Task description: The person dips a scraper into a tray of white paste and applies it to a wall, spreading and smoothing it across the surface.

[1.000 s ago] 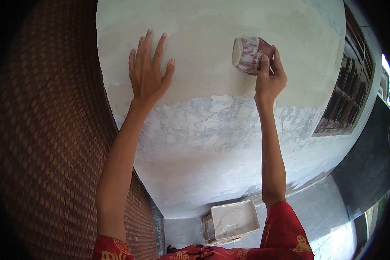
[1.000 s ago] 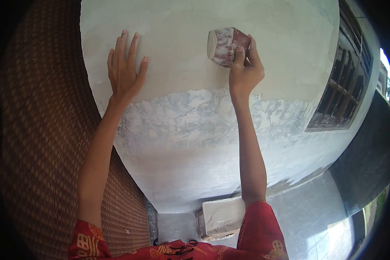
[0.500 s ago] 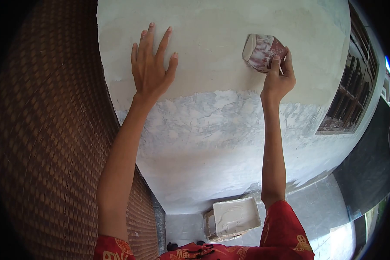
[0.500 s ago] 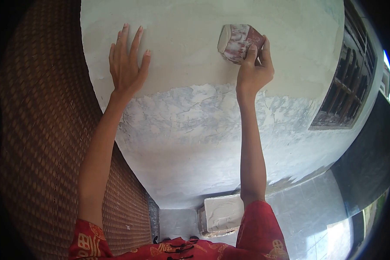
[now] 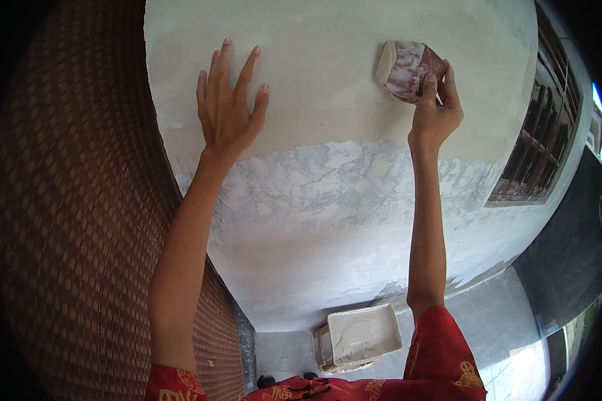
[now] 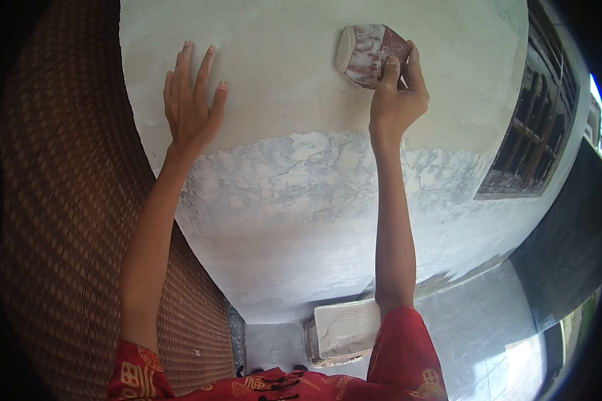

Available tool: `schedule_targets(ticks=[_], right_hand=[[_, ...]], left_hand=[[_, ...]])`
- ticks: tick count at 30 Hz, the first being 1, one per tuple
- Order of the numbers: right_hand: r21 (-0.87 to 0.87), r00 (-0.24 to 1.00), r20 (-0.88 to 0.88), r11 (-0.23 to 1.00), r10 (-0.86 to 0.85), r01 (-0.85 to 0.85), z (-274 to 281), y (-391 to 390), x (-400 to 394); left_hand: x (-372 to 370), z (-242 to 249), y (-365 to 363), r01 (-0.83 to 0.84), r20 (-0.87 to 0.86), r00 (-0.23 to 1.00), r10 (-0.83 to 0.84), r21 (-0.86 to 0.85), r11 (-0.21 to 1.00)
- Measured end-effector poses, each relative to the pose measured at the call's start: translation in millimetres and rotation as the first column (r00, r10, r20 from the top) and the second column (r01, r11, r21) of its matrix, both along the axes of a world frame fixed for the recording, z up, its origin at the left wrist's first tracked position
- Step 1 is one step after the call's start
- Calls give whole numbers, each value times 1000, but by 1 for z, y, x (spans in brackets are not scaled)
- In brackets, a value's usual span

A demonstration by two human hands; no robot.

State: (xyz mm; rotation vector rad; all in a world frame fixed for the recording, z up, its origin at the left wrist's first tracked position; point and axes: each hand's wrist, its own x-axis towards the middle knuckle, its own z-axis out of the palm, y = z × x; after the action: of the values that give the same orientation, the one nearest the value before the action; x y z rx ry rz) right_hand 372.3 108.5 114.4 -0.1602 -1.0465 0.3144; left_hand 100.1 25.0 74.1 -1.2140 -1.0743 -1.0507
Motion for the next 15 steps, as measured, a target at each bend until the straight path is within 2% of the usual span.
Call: schedule_targets(ticks=[1,3,5,6,7,9,11,13,15], right_hand=[[0,1000,1,1000,-4,4,-2,-4,-7],[-59,962,262,997,71,-57,-12,-20,-32],[-1,903,428,1000,-13,16,-29,-21,-57],[-11,894,445,998,-43,54,-32,-21,-60],[-11,895,443,999,-43,53,-32,-17,-56],[-53,963,256,993,-90,107,-28,-3,-36],[-72,989,129,994,-68,78,-19,-4,-10],[-41,996,87,998,-33,37,-13,-9,0],[-103,981,193,995,26,-6,-17,-17,-14]], left_hand=[[0,0,1,4,1,1000,-4,0,1000],[-1,-1,4,-4,-11,1000,4,23,1000],[2,-1,1,0,-6,1000,0,7,1000],[2,0,-1,-4,-4,1000,4,-2,1000],[1,0,0,-5,-6,1000,5,-2,1000],[-3,-1,2,6,-23,1000,-6,4,1000],[-1,0,1,-3,-15,1000,3,2,1000],[0,-1,0,-3,-6,1000,3,-7,1000],[1,0,0,5,-7,1000,-5,5,1000]])
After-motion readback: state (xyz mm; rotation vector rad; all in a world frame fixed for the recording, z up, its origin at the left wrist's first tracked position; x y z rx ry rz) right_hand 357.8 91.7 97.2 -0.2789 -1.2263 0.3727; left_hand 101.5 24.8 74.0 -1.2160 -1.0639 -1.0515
